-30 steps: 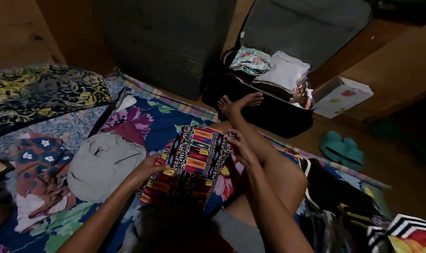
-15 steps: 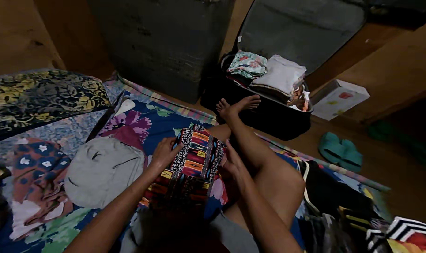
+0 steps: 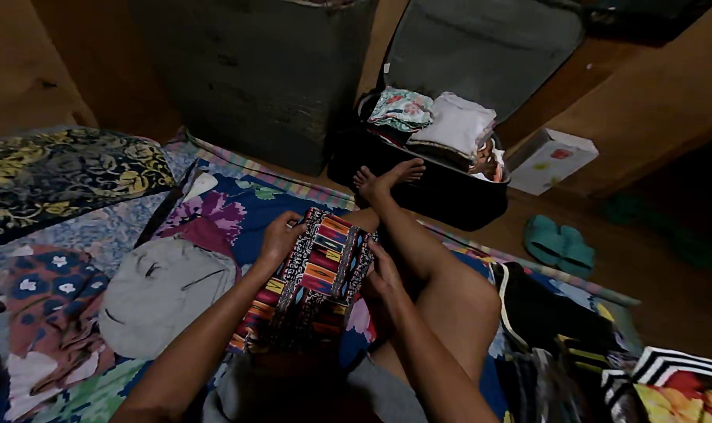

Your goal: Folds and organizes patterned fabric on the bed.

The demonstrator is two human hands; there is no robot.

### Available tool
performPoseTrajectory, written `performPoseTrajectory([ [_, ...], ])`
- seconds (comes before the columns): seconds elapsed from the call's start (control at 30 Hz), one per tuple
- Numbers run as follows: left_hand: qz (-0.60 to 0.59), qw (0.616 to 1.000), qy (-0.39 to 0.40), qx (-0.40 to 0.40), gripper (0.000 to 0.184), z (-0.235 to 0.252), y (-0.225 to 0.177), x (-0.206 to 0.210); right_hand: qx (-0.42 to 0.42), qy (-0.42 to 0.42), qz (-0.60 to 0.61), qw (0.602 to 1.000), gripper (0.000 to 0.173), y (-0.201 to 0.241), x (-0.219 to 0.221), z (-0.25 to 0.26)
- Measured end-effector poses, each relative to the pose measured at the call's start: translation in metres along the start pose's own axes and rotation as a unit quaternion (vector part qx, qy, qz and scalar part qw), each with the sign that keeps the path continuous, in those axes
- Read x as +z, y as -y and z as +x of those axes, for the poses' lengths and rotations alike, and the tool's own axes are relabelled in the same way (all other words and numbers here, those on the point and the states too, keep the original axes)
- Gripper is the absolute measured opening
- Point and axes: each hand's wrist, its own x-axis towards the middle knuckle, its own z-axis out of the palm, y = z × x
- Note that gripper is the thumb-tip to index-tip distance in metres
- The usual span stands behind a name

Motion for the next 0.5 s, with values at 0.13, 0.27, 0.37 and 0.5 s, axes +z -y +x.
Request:
performPoseTrajectory([
  [0.13, 0.010, 1.000, -0.002, 0.019, 0.028, 0.004, 0.005, 0.003, 0.000, -0.010, 0.021, 1.000, 0.035, 0.000, 0.002, -0.001],
  [0.27, 0.037, 0.998, -0.023, 0.052, 0.051, -0.016, 0.013, -0.008, 0.115, -0.006, -0.054, 0.992, 0.051, 0.001, -0.001, -0.006],
  [0.37, 0.074, 0.988, -0.059, 0.122, 0.051, -0.057, 0.017, -0.024, 0.204, -0.006, -0.115, 0.972, 0.063, -0.004, -0.002, -0.013],
  [0.5, 0.188, 0.952, 0.006, 0.242, 0.060, -0.096, 0.056, -0.003, 0.253, -0.031, -0.165, 0.953, 0.070, -0.011, 0.003, -0.035],
])
